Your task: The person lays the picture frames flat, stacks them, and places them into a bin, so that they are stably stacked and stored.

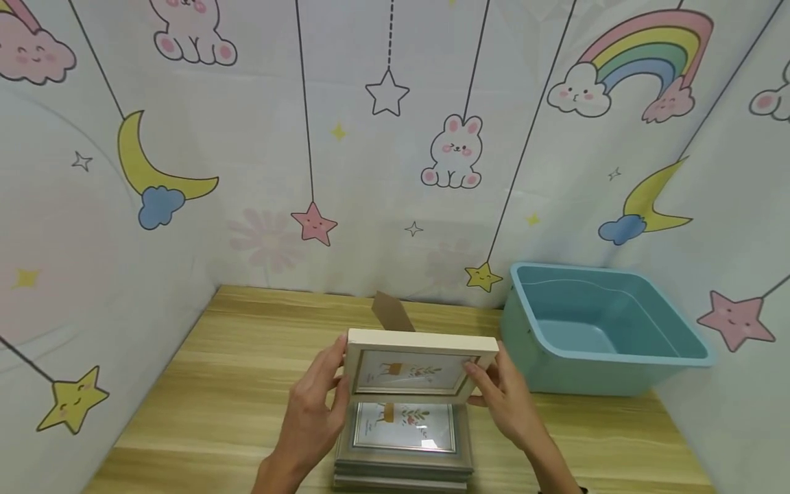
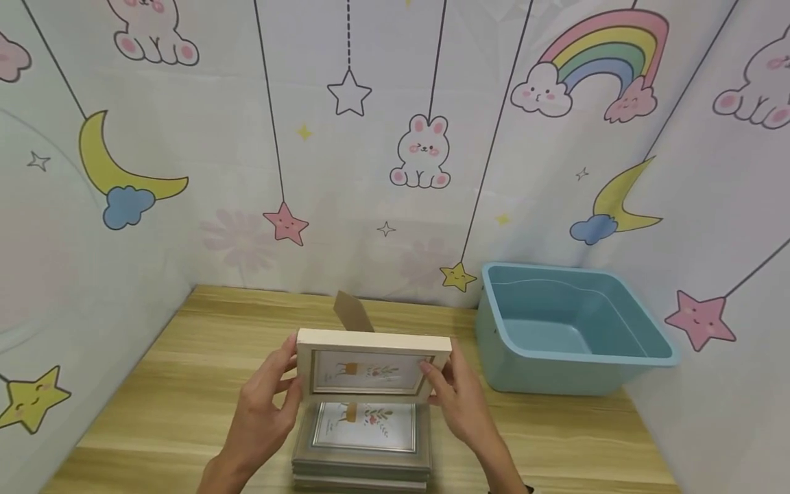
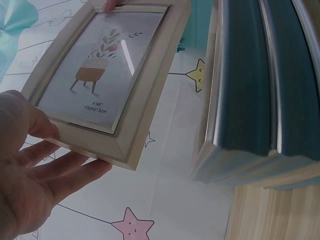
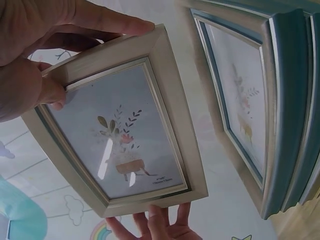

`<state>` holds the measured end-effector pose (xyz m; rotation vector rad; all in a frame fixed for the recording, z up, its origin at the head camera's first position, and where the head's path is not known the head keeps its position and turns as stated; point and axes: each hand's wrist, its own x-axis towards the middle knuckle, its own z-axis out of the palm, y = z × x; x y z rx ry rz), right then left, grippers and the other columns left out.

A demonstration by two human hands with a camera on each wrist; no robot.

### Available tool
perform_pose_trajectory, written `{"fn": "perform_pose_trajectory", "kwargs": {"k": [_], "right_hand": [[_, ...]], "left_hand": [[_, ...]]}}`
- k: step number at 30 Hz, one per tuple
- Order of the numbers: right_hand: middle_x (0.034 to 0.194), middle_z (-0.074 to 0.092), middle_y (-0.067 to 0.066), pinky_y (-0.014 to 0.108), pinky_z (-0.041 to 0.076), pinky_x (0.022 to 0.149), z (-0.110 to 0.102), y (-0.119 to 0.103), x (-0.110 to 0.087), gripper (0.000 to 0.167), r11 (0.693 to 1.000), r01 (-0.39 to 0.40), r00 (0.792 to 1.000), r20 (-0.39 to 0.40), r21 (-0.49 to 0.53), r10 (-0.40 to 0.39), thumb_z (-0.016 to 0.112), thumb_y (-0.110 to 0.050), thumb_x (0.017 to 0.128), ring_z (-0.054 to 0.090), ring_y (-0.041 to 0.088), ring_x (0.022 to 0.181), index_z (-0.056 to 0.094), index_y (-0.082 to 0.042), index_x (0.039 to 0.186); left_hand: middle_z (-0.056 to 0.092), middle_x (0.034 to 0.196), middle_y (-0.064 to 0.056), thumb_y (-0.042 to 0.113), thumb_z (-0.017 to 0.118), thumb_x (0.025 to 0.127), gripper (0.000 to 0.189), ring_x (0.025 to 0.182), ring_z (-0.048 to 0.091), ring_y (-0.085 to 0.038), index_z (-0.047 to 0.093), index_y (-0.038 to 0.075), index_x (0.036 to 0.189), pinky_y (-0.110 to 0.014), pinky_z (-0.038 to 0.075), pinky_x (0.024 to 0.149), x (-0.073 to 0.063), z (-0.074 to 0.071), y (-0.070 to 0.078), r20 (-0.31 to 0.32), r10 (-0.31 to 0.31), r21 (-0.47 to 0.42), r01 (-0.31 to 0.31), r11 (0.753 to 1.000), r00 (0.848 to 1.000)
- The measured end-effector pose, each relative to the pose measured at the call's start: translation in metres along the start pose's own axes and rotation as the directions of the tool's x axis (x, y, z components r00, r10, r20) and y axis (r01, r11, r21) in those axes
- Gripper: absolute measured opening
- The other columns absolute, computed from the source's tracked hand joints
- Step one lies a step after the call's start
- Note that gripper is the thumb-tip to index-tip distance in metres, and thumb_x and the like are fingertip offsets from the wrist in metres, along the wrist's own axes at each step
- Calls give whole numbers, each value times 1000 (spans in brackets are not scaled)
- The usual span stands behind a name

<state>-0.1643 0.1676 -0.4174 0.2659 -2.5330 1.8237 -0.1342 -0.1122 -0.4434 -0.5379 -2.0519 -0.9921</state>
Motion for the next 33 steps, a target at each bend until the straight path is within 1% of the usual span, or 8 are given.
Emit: {"fn": "perform_pose_trajectory", "kwargs": {"k": [7,11,17,21,23,26,29,33], "right_hand": [[123,60,26,39,63,70,4,3,-7,47,999,45,999,-28,-3,-45,58,-10,100,64,43,113,41,-13,143],[110,61,21,37,63,70,7,3,-11,42,996,91,994,-57,-13,-91,61,-8,98,68,22,104,45,-7,137],[102,62,14,34,63,70,15,9,-18,31,985,170,979,-107,-31,-172,62,-2,96,64,0,94,50,0,125],[101,63,2,33,63,70,22,17,-25,27,962,273,954,-127,-6,-272,61,6,94,64,0,94,51,5,119],[101,62,-6,31,63,70,25,22,-27,26,943,334,936,-124,9,-330,60,11,92,63,0,95,52,6,116],[108,62,-12,24,61,73,28,29,-29,27,901,434,896,-113,17,-430,60,17,88,62,-1,99,52,7,113],[116,64,-10,18,57,80,29,35,-30,28,844,536,840,-111,24,-531,58,20,87,62,0,103,51,8,111],[122,66,5,17,53,92,30,43,-28,22,736,667,745,-123,120,-655,55,17,90,63,9,114,46,14,110]], "left_hand": [[68,119,-21,-11,77,74,90,97,72,-32,36,1,153,-29,62,67,0,0,1,67,-87,-3,88,996,994],[67,124,-24,-8,80,73,98,102,70,-36,30,5,156,-33,63,70,2,-1,1,96,-132,-28,136,990,987],[53,146,-19,0,85,73,112,129,57,-36,17,15,161,-51,56,92,8,-2,2,219,-237,-153,274,950,946],[41,157,-17,-1,86,71,119,142,43,-31,11,16,162,-55,48,104,13,-2,-2,276,-212,-260,285,923,938],[35,160,-18,-4,86,71,120,146,38,-26,9,14,162,-48,44,111,15,-5,-6,296,-167,-346,269,899,940],[25,162,-23,-6,84,72,122,151,30,-16,3,12,162,-29,36,117,19,-10,-11,348,-96,-485,267,833,932],[18,164,-26,-5,85,73,127,152,23,-10,-5,12,161,-19,25,120,23,-16,-13,399,-34,-560,274,782,916],[13,165,-27,-7,87,67,135,155,15,-17,-11,6,159,-21,16,123,28,-20,-16,406,68,-613,217,760,911]]}}
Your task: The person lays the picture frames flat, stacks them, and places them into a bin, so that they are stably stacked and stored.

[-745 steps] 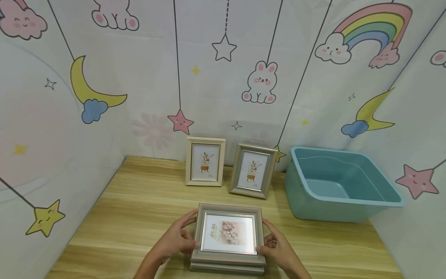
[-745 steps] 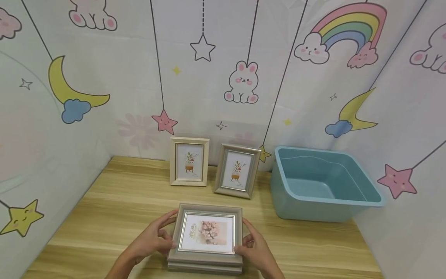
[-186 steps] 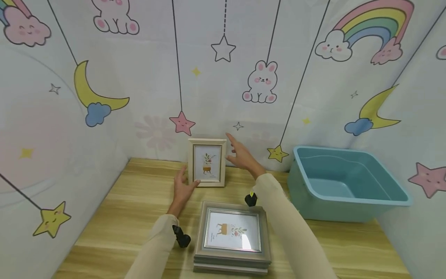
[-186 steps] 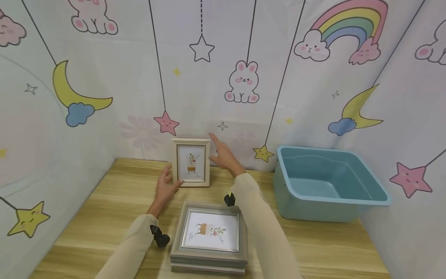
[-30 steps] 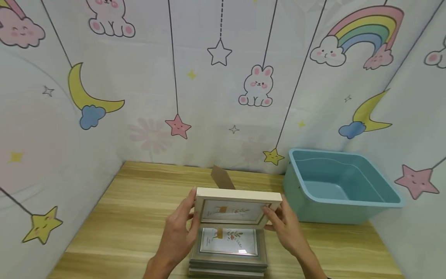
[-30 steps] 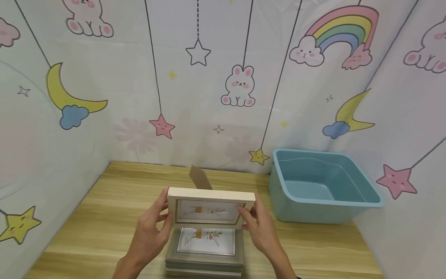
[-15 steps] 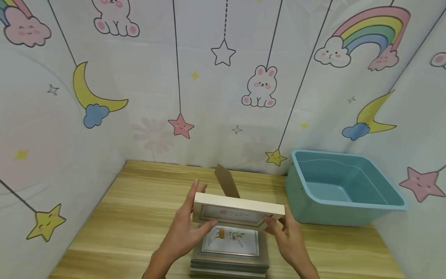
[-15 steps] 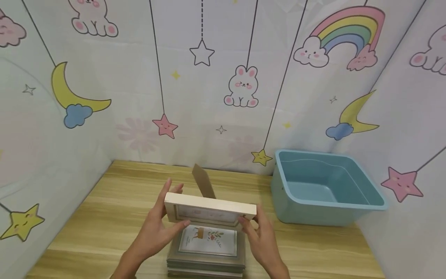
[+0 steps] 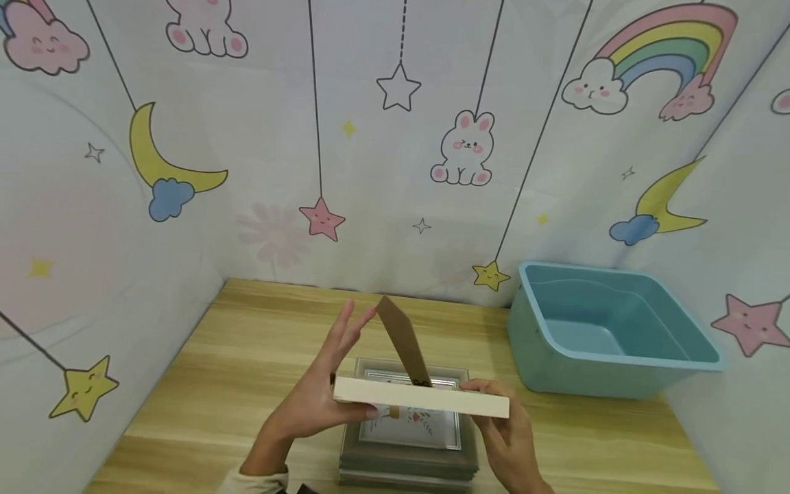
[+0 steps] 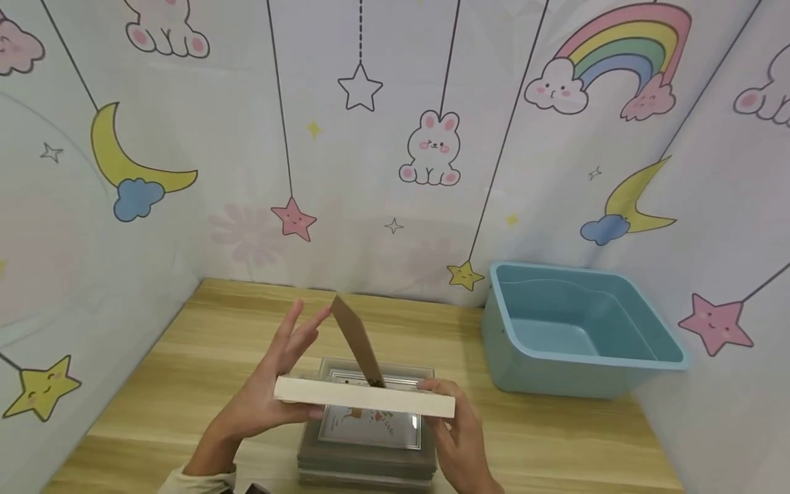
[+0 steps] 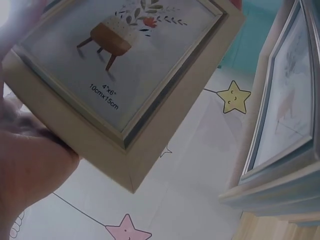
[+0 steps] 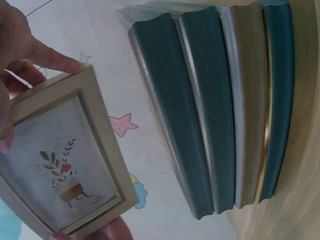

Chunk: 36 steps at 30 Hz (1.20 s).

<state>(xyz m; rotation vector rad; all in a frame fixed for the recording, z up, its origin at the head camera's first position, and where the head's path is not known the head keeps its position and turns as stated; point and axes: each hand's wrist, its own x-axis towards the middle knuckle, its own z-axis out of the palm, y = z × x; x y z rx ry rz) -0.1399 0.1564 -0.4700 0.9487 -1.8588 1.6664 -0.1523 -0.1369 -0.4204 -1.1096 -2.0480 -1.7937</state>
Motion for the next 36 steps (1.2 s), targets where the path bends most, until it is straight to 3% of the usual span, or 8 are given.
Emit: {"fn": "perform_pose_trajectory", "kwargs": {"k": [4,9,15,19,21,25,32,36], "right_hand": [[128,64,15,21,49,101,-1,7,-3,24,986,143,990,-7,91,-143,55,11,94,61,18,123,42,19,112],[129,64,20,25,47,105,-2,11,-1,23,958,268,963,-33,101,-266,56,7,95,61,22,124,45,18,111],[133,61,23,29,44,110,0,4,5,23,925,352,936,-62,142,-346,55,7,96,59,26,127,46,18,114],[134,60,25,31,43,112,1,-1,7,24,916,369,929,-81,157,-361,53,7,97,58,28,128,45,20,116],[134,60,25,31,43,112,1,-2,7,26,915,367,930,-90,168,-356,53,7,97,58,28,129,45,20,117],[134,59,27,33,44,112,1,-1,5,29,913,359,933,-101,196,-345,53,5,98,58,30,129,44,21,119],[133,60,27,33,43,112,3,0,6,29,910,365,930,-116,198,-348,53,3,98,58,30,128,43,22,119],[134,59,27,32,43,113,3,2,6,29,910,366,930,-116,196,-349,52,3,99,58,30,129,43,22,119]], "left_hand": [[8,166,-26,0,89,68,134,157,8,-27,-12,1,156,-26,15,125,2,-2,0,58,102,-16,-101,995,993],[6,167,-21,5,91,68,133,157,7,-24,-8,2,157,-26,20,121,0,-2,1,101,118,-58,-113,992,988],[12,167,-21,5,92,66,129,156,14,-23,3,4,159,-29,34,116,-3,1,6,80,113,-103,-105,989,990],[21,165,-19,13,92,70,117,156,14,-26,15,-2,157,-26,27,120,-4,5,8,44,130,-85,-126,988,991],[26,164,-18,9,90,70,111,156,14,-27,21,-5,156,-25,24,122,-5,7,7,17,151,-96,-149,984,988],[36,160,-18,-8,86,69,100,154,19,-30,30,-7,152,-29,25,123,-7,14,3,-52,239,-165,-244,956,970],[53,147,-15,-14,76,78,72,144,43,-30,47,-6,143,-36,30,122,-10,23,-5,-189,378,-230,-415,881,907],[66,133,-10,-15,73,79,58,135,54,-29,58,-6,134,-38,32,121,-14,26,-5,-225,393,-189,-436,880,892]]}}
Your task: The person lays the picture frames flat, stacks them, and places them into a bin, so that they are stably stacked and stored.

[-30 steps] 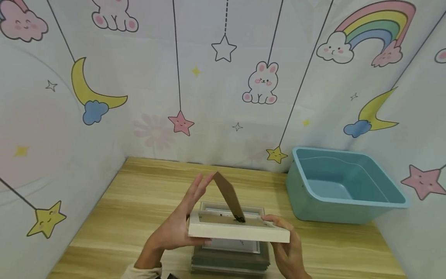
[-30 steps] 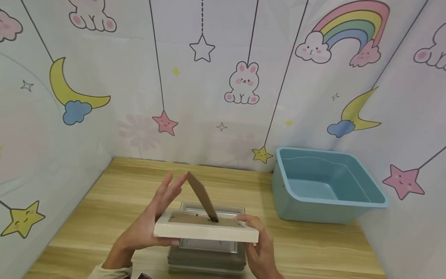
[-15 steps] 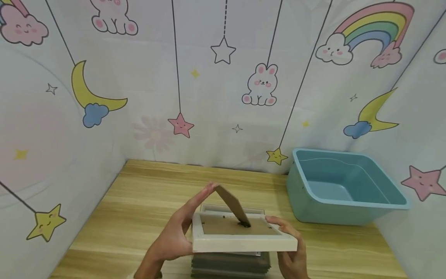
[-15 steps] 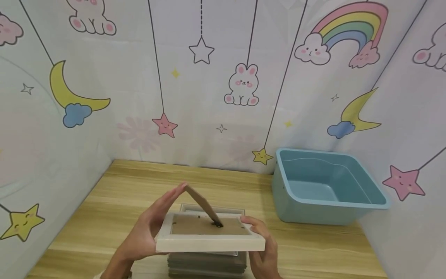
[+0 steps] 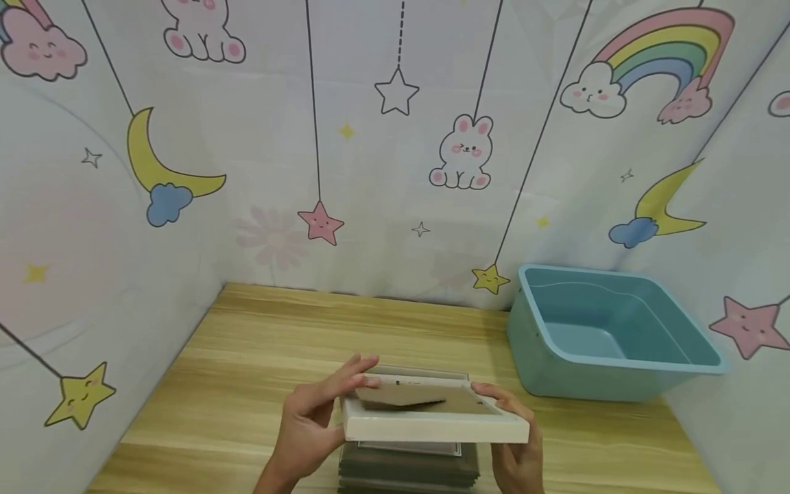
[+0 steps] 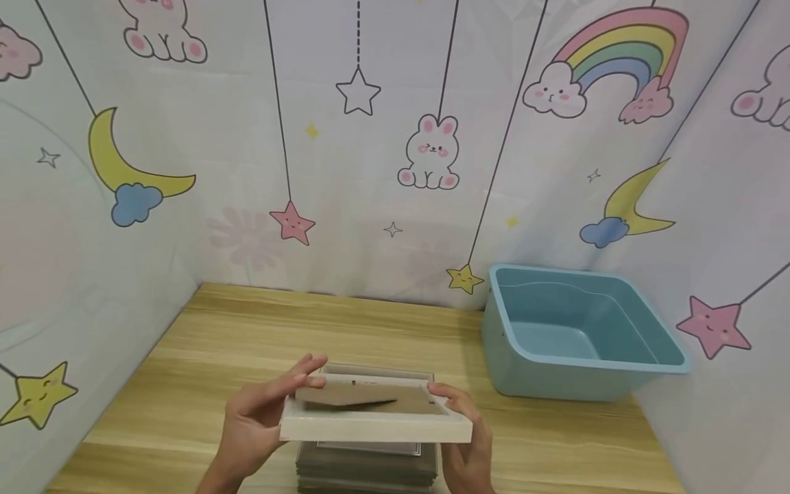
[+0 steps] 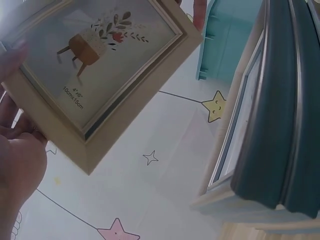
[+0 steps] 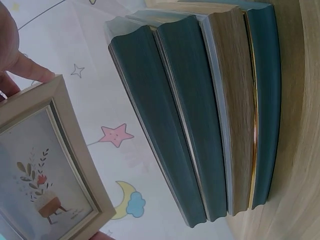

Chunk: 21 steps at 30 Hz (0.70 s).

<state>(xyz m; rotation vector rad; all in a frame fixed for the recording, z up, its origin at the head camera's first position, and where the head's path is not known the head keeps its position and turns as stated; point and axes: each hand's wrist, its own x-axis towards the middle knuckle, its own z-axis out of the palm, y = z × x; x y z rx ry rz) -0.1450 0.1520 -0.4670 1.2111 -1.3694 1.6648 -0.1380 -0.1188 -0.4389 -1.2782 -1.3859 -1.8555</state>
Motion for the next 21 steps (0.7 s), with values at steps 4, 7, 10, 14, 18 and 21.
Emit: {"fn": "perform_pose_trajectory", "kwargs": {"k": [4,7,10,14,18,21], "right_hand": [[133,60,25,31,44,111,-3,3,-4,29,999,-31,1000,4,-16,31,52,4,99,58,28,128,42,22,119],[130,63,22,26,48,105,-5,4,-9,27,995,-80,997,4,-62,80,54,5,97,61,24,124,42,22,115],[123,67,18,20,52,97,-5,4,-13,27,978,-125,992,-9,-170,125,57,5,95,64,18,118,43,22,112],[116,70,10,15,55,86,0,4,-12,33,923,-163,987,-53,-350,154,60,0,95,67,8,110,46,23,115],[123,69,-3,13,54,87,6,1,-13,43,869,-196,980,-116,-455,160,60,6,94,66,1,110,42,24,128],[124,68,-10,13,53,88,11,0,-13,44,859,-204,975,-172,-470,138,61,15,89,67,0,108,47,22,129]], "left_hand": [[72,123,-8,-17,74,77,46,124,64,-24,67,-6,121,-36,40,116,-4,-1,1,-13,-6,68,7,998,1000],[73,122,-6,-13,75,79,41,120,66,-19,69,-4,118,-33,45,112,-7,-2,2,-40,-20,102,24,994,999],[73,123,-2,-7,74,82,39,119,66,-15,68,-2,120,-30,47,109,-8,-3,2,-80,-36,110,45,993,996],[73,122,-3,-8,70,83,39,115,67,-15,66,-3,122,-30,48,108,-7,-1,1,-121,-50,72,59,996,991],[74,118,-2,-13,68,83,37,107,70,-13,68,-3,119,-26,55,97,-7,1,1,-206,-120,64,135,989,971],[75,110,2,-13,69,83,36,97,70,-10,71,1,116,-23,58,82,-7,2,4,-318,-222,58,253,966,921]]}}
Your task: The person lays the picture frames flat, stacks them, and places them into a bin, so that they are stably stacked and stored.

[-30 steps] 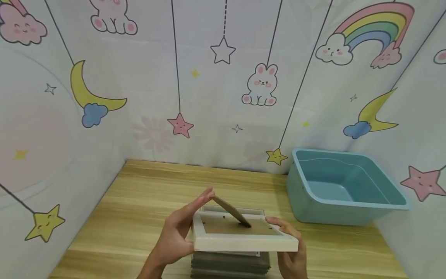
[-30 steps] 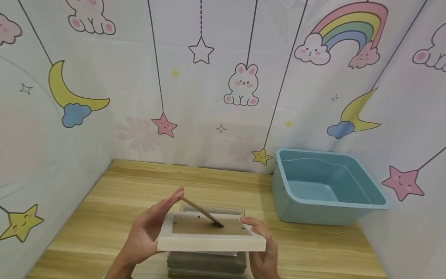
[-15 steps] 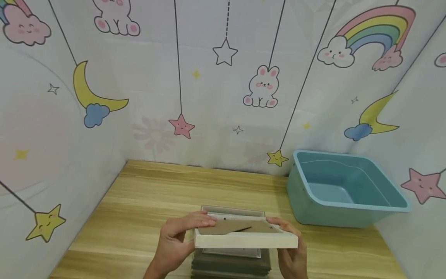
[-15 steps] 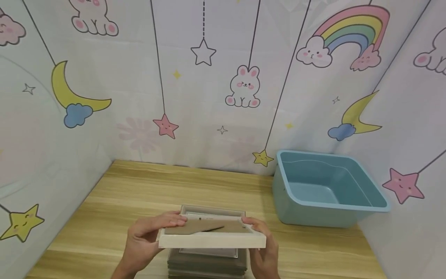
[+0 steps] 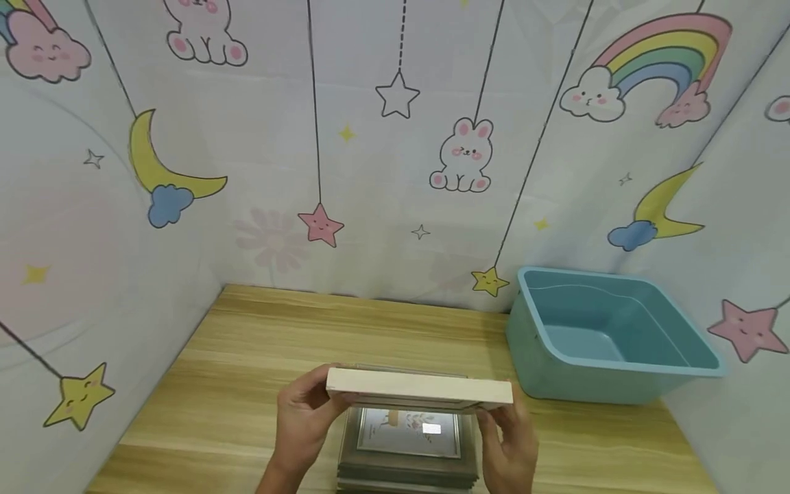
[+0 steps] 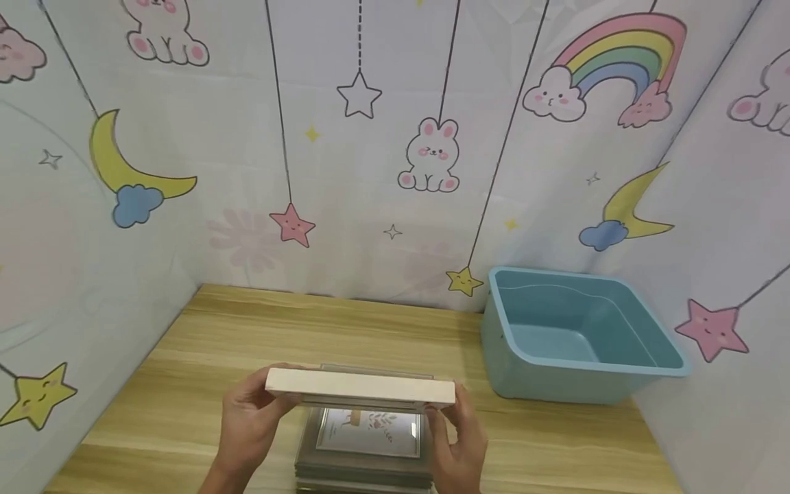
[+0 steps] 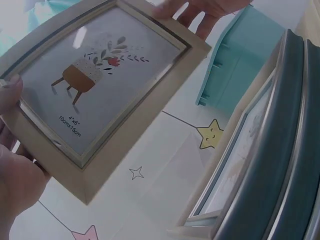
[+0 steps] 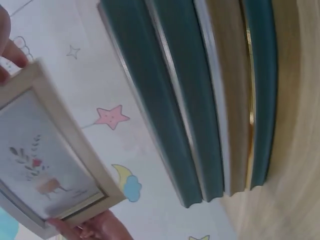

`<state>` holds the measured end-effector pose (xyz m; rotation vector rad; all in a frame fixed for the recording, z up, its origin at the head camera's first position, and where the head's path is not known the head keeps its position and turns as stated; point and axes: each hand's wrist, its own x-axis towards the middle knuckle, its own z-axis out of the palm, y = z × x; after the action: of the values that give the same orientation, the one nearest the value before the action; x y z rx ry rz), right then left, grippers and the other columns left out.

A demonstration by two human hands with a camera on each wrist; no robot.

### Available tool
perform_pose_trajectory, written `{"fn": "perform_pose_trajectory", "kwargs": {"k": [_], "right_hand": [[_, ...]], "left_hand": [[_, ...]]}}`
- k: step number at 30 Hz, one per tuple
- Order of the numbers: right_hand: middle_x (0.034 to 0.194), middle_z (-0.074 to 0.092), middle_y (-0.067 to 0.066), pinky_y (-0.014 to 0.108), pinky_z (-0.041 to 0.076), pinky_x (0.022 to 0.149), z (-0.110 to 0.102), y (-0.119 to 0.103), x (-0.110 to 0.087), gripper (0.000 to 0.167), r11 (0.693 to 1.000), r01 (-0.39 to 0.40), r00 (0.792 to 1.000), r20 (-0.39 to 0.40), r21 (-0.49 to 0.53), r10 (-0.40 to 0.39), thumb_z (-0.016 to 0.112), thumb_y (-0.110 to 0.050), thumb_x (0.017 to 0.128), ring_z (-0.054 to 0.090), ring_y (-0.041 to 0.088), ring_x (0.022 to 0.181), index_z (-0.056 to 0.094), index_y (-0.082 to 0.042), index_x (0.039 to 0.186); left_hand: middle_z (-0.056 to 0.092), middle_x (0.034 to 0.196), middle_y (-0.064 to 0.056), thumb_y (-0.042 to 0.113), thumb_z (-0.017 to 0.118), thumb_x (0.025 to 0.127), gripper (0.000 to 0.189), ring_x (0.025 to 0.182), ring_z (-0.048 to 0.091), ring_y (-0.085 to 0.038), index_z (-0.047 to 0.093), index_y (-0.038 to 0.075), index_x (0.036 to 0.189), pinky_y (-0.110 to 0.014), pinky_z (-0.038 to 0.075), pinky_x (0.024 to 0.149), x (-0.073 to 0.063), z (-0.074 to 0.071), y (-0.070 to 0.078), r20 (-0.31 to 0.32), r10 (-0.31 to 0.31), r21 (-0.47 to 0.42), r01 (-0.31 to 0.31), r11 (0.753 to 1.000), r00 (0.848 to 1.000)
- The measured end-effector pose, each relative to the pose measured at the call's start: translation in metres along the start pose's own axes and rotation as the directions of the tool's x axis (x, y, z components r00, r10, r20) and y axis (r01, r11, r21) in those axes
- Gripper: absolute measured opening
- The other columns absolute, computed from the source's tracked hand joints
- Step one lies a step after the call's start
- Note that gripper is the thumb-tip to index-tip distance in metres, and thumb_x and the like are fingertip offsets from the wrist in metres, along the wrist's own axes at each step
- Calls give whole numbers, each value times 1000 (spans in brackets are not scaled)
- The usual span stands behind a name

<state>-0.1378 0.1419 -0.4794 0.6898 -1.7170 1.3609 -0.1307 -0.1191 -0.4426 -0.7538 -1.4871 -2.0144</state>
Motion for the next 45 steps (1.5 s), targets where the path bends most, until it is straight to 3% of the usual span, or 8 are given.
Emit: {"fn": "perform_pose_trajectory", "kwargs": {"k": [8,14,18,26,31,38,42,45], "right_hand": [[137,62,0,14,53,90,5,9,4,55,988,140,990,7,73,-140,59,-9,99,63,5,117,37,13,145],[129,63,-3,13,56,78,-6,-4,12,70,999,-47,982,181,-12,48,64,21,83,62,-4,107,36,13,147],[106,66,12,16,58,63,-13,-13,18,88,974,-201,933,284,-104,223,69,24,75,66,-4,91,33,3,153],[89,68,15,25,60,57,-22,-18,20,85,881,-457,818,332,-121,470,73,9,83,69,1,75,32,-6,156],[92,69,19,28,59,56,-26,-19,19,87,782,-614,721,328,-106,610,73,7,84,70,6,70,31,-11,157],[95,70,21,30,57,52,-34,-15,20,88,680,-723,608,356,-120,710,74,2,85,71,11,69,29,-15,158],[94,69,23,32,58,53,-41,-11,19,87,667,-735,570,423,-120,704,72,-1,88,71,14,67,23,-10,159],[93,69,22,32,58,55,-46,-8,18,86,672,-732,558,468,-113,686,71,-1,89,72,14,68,21,-6,159]], "left_hand": [[74,102,2,-21,63,82,33,91,70,-10,67,-6,111,-24,58,78,5,9,8,-197,-162,122,188,975,967],[71,97,3,-10,63,90,24,89,68,-9,62,-10,114,-24,58,75,12,19,8,-344,-300,191,379,905,890],[72,98,6,-3,63,94,32,86,69,-9,59,-6,125,-25,60,70,14,22,5,-380,-345,192,438,878,858],[67,90,3,-6,65,91,46,74,63,-6,52,-2,135,-19,54,64,10,20,-2,-388,-345,166,433,886,855],[67,103,2,-4,61,94,40,95,66,-10,52,-6,133,-24,58,79,5,14,-3,-325,-443,74,489,869,835],[55,133,-16,0,54,98,52,105,65,-15,42,7,148,-33,61,77,1,-5,0,-93,-619,56,624,779,780],[44,145,-30,-1,63,91,69,100,63,-17,34,9,153,-32,59,75,2,-21,4,83,-672,173,653,737,736],[40,148,-34,0,72,85,82,95,61,-15,30,7,155,-32,60,72,4,-30,4,182,-679,237,638,733,712]]}}
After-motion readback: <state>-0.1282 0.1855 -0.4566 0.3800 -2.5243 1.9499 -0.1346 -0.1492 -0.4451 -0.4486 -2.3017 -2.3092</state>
